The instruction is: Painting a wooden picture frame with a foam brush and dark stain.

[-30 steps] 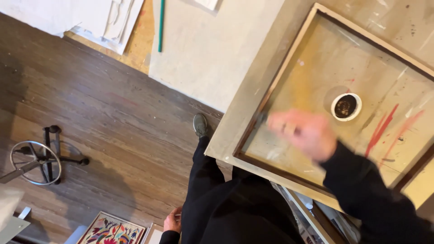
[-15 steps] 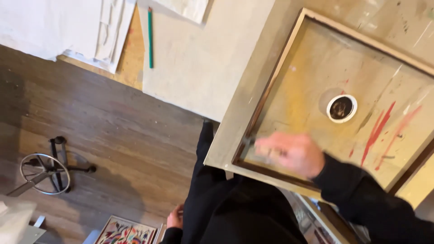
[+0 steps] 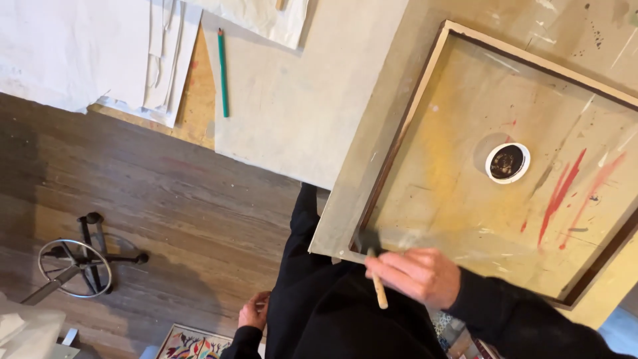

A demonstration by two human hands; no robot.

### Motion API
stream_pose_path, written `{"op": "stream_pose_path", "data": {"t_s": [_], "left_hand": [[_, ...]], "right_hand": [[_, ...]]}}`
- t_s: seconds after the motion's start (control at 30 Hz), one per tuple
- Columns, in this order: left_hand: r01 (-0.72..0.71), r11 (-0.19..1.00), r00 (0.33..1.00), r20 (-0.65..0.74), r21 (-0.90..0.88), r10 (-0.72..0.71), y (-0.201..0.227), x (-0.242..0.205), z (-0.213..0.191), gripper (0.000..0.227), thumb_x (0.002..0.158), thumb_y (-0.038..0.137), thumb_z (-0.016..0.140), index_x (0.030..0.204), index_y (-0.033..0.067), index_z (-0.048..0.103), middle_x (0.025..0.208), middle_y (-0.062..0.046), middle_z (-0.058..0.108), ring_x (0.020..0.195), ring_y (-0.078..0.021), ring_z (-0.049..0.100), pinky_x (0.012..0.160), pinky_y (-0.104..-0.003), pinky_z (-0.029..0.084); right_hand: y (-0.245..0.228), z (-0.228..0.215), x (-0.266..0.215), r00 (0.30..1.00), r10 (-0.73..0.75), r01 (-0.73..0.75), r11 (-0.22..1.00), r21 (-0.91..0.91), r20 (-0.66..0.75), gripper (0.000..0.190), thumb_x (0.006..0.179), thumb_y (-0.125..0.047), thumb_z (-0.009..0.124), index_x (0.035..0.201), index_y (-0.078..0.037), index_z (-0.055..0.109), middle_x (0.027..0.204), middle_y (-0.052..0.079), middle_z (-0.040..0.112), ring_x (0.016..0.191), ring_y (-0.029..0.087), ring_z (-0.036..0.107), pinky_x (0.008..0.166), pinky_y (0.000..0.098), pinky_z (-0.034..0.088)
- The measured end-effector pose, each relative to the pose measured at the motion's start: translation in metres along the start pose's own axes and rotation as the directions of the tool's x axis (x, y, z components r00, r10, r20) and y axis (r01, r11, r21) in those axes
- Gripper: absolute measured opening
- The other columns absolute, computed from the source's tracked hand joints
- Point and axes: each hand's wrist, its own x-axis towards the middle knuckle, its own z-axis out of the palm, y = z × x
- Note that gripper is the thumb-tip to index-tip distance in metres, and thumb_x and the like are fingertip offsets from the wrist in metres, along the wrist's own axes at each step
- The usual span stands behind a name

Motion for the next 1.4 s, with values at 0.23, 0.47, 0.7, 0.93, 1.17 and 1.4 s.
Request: {"op": "stream_pose_path", "data": {"t_s": [0.23,0.47,0.7,0.93,1.17,1.4], "left_hand": [[0.047,0.995,0.999,-0.007,0.089,-0.047,-0.033,-0.008,0.025,0.033,0.083,0.026,0.074,0.115,0.018,0.074,0.096,-0.007,0.082,0.088,-0.0234,0.082,0.078,-0.038,0.064],[0.075,0.996,0.997,-0.006,0.051,-0.075,-0.02,-0.02,0.036,0.033,0.083,0.022,0.073,0.116,0.0189,0.075,0.095,-0.007,0.082,0.089,-0.0224,0.082,0.078,-0.038,0.064],[0.071,0.996,0.997,0.004,0.056,-0.071,-0.046,-0.019,0.056,0.038,0.081,0.016,0.072,0.118,0.0198,0.074,0.097,-0.007,0.083,0.089,-0.0231,0.082,0.078,-0.039,0.064],[0.061,0.992,0.995,0.073,0.108,-0.069,-0.03,0.017,0.005,0.04,0.081,0.015,0.075,0.121,0.0193,0.073,0.098,-0.008,0.083,0.089,-0.0232,0.081,0.079,-0.037,0.063],[0.023,0.993,0.994,0.108,0.119,-0.035,0.009,0.06,-0.052,0.03,0.088,0.021,0.069,0.117,0.0199,0.075,0.097,-0.006,0.083,0.086,-0.0202,0.083,0.077,-0.036,0.065],[0.061,0.985,0.991,0.112,0.159,-0.079,0.019,0.081,-0.075,0.027,0.089,0.029,0.072,0.115,0.0218,0.077,0.095,-0.007,0.083,0.087,-0.0202,0.082,0.074,-0.035,0.065]], "right_hand": [[0.076,-0.048,0.024,0.908,0.401,-0.357,0.892,0.277,-0.124,0.012,0.095,-0.015,0.073,0.106,-0.01,0.074,0.094,0.005,0.074,0.079,0.015,0.072,0.068,0.0292,0.06],[0.125,-0.076,0.033,0.961,0.167,-0.228,0.929,-0.291,-0.22,0.001,0.102,-0.009,0.071,0.101,-0.009,0.071,0.098,0.008,0.075,0.076,0.016,0.069,0.056,0.0273,0.054],[0.075,-0.047,0.023,0.967,0.252,-0.257,0.948,0.189,0.05,0.018,0.088,-0.015,0.076,0.106,-0.011,0.079,0.086,-0.001,0.078,0.059,0.011,0.071,0.044,0.0248,0.055],[0.15,-0.104,0.052,0.834,0.423,-0.43,0.901,0.063,-0.355,0.01,0.105,-0.011,0.076,0.115,-0.007,0.074,0.105,0.009,0.075,0.081,0.019,0.072,0.069,0.0282,0.058],[0.087,-0.046,0.028,0.974,0.224,-0.224,0.974,0.025,-0.015,0.029,0.087,-0.019,0.078,0.115,-0.009,0.075,0.088,0.003,0.078,0.053,0.013,0.068,0.038,0.0271,0.053],[0.155,-0.103,0.049,0.847,0.48,-0.444,0.875,0.193,-0.229,0.019,0.099,-0.022,0.073,0.114,-0.011,0.075,0.102,0.004,0.075,0.078,0.014,0.071,0.067,0.0263,0.058]]}}
